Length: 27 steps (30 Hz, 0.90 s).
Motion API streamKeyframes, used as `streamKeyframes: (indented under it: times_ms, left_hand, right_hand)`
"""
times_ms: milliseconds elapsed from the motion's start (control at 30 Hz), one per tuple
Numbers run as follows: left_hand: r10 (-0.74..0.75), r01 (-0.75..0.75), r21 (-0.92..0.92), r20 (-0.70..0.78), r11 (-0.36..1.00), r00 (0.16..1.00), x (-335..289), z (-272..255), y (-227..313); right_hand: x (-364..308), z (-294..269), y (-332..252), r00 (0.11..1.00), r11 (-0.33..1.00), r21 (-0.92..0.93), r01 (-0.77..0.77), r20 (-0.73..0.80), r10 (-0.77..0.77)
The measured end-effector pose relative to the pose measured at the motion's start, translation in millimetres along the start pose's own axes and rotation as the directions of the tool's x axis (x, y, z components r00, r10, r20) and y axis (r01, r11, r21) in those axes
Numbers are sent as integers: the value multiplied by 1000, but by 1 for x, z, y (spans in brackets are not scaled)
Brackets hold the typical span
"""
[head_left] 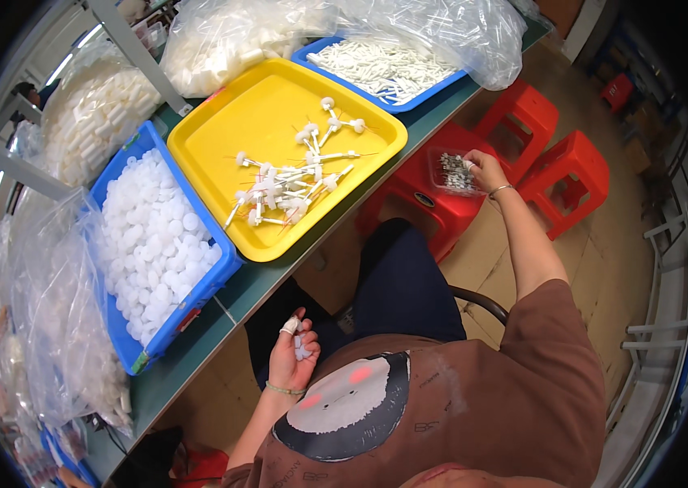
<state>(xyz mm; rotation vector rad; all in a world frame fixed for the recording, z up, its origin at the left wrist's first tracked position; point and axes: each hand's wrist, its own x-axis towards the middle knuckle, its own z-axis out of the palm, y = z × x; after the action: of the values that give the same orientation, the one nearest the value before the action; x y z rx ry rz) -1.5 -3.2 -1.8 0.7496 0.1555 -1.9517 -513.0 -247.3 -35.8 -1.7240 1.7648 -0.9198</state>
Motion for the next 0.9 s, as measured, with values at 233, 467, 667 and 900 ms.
streamKeyframes:
  times_ms: [233, 467, 667, 900]
  left_hand:
    - [-10, 10, -25, -3, 1000, 1000, 0, 1, 0]
    - [0, -1, 34, 47, 999, 999, -4, 0, -1]
    - [-3, -19, 108, 200, 994, 980, -4, 15, -5]
    - [107, -112, 41, 111, 993, 988, -14, 8, 0]
  right_hand:
    - [13, -11, -8, 963, 955, 285, 78, -271, 2]
    - [-27, 3, -45, 939, 818, 507, -271, 328, 107]
    - [-129, 87, -179, 580, 779, 390, -492, 814, -41]
    - [-200, 159, -272, 612, 863, 503, -60, 701, -366]
